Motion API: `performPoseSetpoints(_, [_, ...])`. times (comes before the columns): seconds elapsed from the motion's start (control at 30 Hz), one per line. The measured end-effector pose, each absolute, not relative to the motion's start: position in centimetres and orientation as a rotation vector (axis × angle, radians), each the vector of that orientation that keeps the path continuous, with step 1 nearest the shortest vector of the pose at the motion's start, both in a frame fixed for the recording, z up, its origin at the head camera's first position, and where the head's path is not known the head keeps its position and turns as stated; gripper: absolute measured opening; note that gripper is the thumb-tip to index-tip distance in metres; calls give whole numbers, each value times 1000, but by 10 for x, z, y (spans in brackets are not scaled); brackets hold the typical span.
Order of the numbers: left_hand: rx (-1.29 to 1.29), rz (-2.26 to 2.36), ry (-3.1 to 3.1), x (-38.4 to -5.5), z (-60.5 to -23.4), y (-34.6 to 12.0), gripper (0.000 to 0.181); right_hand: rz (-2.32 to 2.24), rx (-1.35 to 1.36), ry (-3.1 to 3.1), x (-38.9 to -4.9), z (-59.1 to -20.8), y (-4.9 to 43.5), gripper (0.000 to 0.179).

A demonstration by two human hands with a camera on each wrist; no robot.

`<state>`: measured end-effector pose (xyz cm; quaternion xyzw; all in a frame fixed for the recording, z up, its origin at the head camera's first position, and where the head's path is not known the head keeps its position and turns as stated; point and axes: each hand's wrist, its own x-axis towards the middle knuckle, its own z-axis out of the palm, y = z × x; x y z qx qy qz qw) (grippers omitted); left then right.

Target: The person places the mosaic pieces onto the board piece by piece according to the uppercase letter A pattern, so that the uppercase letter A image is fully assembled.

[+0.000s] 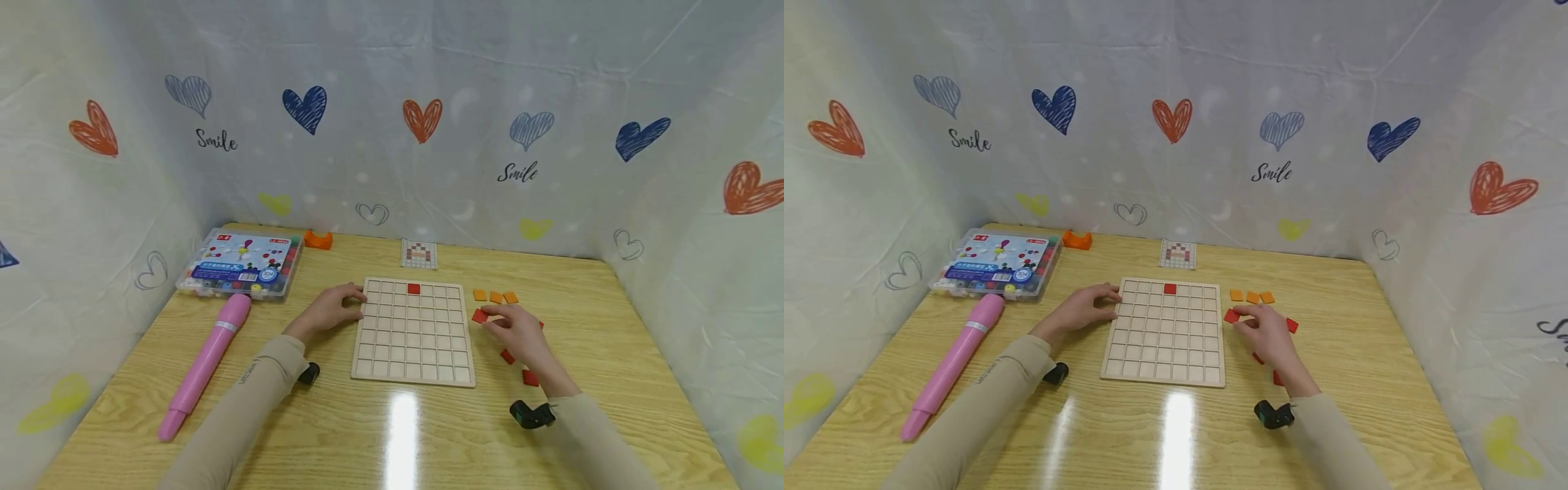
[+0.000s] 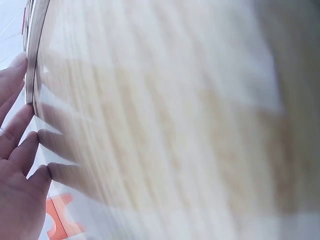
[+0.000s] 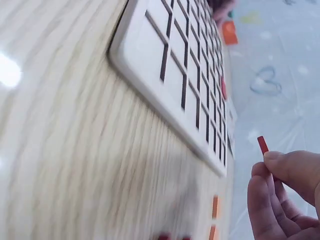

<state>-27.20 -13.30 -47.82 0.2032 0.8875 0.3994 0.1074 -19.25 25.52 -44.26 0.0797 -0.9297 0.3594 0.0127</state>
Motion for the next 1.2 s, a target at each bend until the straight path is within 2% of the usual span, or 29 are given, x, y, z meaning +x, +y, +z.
performPoseSetpoints(0.47, [594, 1207, 2591, -271, -479, -133, 29, 1146, 597, -2932, -245, -453, 176, 31])
performPoseSetpoints(0.67, [582, 1196, 2601, -269, -476, -132, 29, 1093, 655, -2992, -264, -459, 150, 30])
performPoseSetpoints(1.2, [561, 1196, 2596, -270, -476, -131, 30, 922, 749, -3062, -285, -458, 126, 27])
